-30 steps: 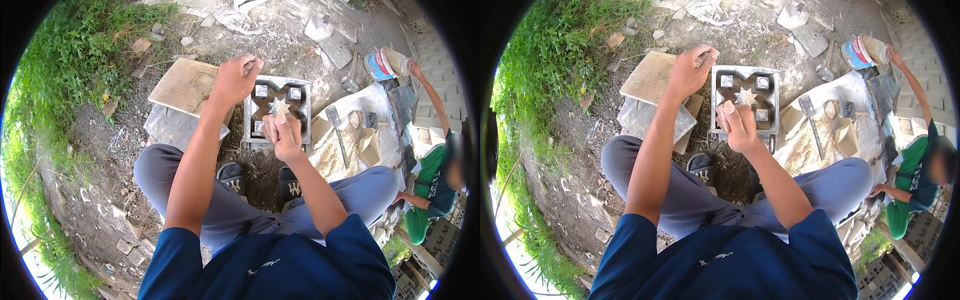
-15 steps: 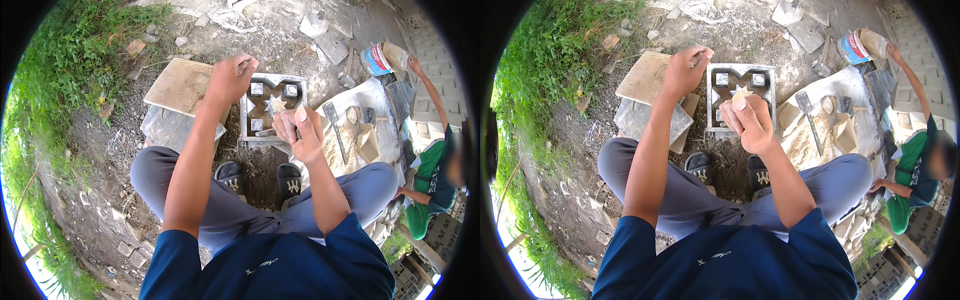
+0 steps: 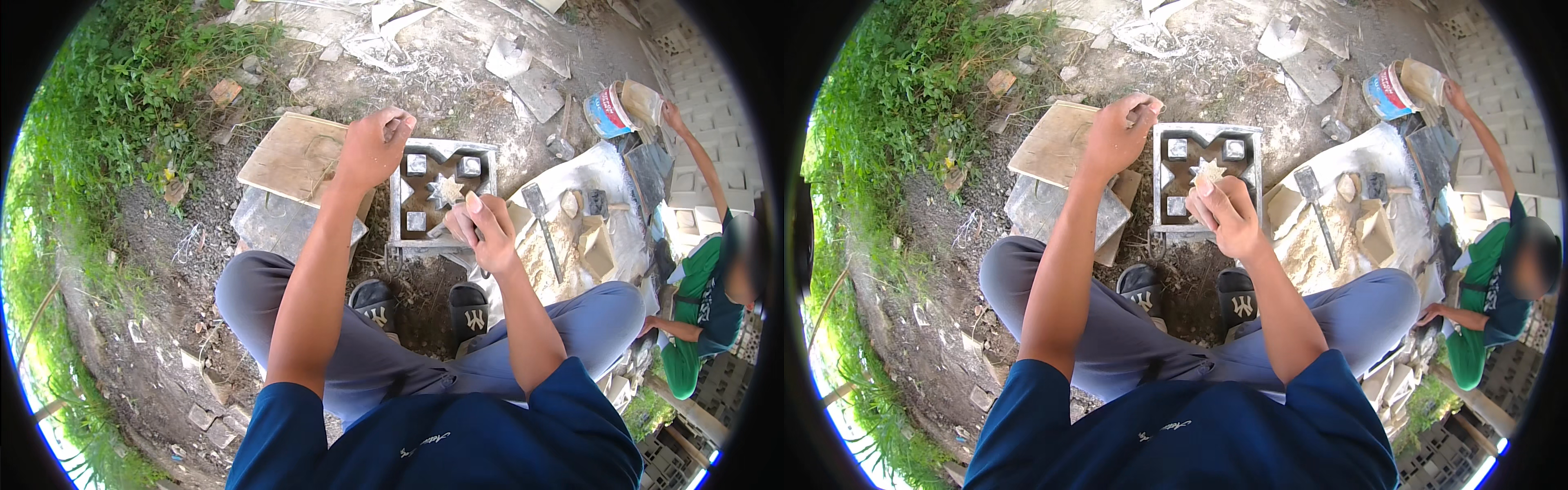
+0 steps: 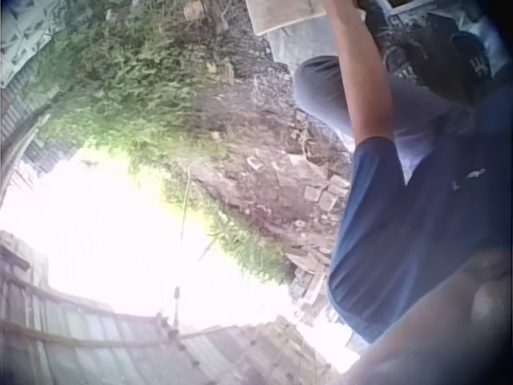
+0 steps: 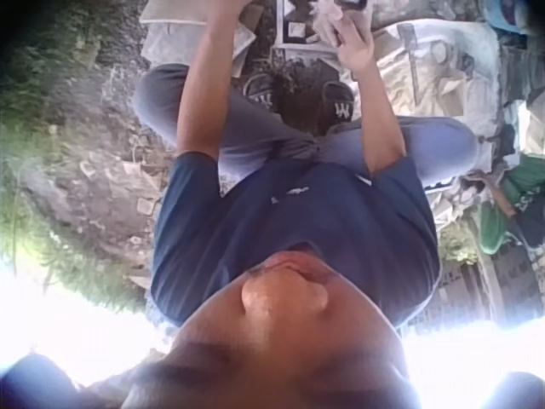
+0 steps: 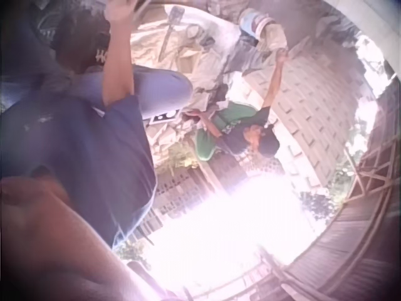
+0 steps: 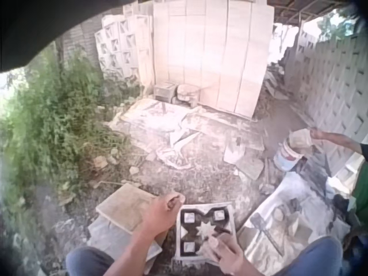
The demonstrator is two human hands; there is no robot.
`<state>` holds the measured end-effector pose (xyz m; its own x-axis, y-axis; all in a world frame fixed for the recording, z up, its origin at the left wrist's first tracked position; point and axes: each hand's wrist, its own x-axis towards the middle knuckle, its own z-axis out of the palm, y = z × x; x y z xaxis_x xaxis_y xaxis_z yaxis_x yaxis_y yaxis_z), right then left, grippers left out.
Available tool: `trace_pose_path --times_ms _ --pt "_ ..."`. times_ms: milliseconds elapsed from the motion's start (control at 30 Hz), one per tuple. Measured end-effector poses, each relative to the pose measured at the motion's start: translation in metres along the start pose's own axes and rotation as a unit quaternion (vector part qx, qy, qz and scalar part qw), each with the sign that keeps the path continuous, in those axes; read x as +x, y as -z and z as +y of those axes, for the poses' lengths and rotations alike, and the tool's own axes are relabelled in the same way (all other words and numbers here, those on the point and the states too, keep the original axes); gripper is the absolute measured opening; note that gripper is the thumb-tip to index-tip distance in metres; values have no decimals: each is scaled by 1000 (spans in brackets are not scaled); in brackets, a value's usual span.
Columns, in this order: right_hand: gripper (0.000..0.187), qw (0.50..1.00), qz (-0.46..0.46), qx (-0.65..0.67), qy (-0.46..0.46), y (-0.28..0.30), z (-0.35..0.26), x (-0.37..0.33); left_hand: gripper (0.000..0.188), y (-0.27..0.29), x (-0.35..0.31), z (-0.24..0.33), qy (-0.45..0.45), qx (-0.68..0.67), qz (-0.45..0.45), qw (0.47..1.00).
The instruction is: The person holds a patterned mold and scrapes and shapes the sand mixture inside using a small handheld tool.
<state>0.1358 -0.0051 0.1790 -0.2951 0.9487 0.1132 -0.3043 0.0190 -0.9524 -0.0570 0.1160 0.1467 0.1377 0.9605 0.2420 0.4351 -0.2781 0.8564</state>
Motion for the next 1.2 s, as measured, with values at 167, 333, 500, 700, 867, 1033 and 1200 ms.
trace_pose_path --times_ms 167,333,500,700,867,1033,1200 --pt "65 997 65 -17 -28 14 16 -11 30 -1 5 7 -23 -14 -13 1000" --pt "68 993 97 -2 66 9 -8 -12 26 -1 5 8 9 17 -43 999" --pt "58 980 198 -1 36 19 28 -8 24 -5 4 7 23 5 -52 998" --pt "60 955 255 24 146 10 3 -16 24 -4 2 16 1 29 -61 998" --pt "57 939 321 -56 108 17 13 -8 26 -4 6 3 20 35 -63 997" --pt "54 947 293 -82 101 27 27 -20 27 -11 5 8 26 29 -82 996" --pt "55 942 300 -93 122 20 -13 -22 26 -14 3 12 38 69 -97 992"
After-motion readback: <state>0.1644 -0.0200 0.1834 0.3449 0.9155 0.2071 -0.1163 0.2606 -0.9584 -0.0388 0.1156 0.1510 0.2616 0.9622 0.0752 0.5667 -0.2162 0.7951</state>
